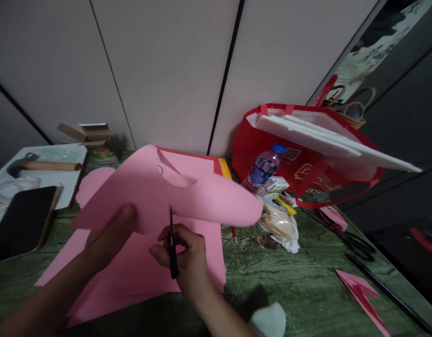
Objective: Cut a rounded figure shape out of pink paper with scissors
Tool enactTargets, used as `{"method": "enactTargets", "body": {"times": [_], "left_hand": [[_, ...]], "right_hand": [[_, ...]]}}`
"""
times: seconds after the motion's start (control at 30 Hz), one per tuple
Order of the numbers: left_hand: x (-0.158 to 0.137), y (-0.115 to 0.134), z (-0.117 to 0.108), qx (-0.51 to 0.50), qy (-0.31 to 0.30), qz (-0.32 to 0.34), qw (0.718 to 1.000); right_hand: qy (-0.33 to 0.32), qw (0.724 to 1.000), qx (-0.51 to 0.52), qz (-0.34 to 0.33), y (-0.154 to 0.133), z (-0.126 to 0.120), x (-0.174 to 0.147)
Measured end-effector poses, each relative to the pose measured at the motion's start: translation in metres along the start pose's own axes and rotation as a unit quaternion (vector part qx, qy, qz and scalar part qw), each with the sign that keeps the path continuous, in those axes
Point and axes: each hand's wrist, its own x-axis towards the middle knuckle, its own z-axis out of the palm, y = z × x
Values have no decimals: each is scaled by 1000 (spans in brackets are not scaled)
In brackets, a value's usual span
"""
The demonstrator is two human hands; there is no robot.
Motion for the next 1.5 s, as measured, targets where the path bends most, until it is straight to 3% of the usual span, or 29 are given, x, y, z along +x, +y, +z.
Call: {"method": "enactTargets", "body": {"times": [0.07,0.17,0.27,0.37,0.53,0.67,0.87,1.27,1.5], "left_hand": [[-8,9,-3,117,22,100,988],[-13,21,-3,142,-14,187,972],[-11,27,3,147,-44,220,963],[-7,26,11,165,-1,180,970],[-1,20,20,169,53,-15,984],[9,20,17,183,50,-67,980],[12,21,12,223,20,-81,971],[13,15,12,115,12,-60,991],[9,14,14,124,11,-76,989]], "right_hand": [[4,1000,-11,-23,0,0,-1],[-7,999,-3,-34,2,1,-1],[-32,999,37,-16,3,3,1],[-59,994,83,27,2,4,4],[-76,983,143,83,6,5,8],[-78,978,166,94,13,3,10],[-71,981,154,92,11,-2,12],[-85,987,106,85,5,-9,14],[-86,988,112,68,0,-10,16]]}}
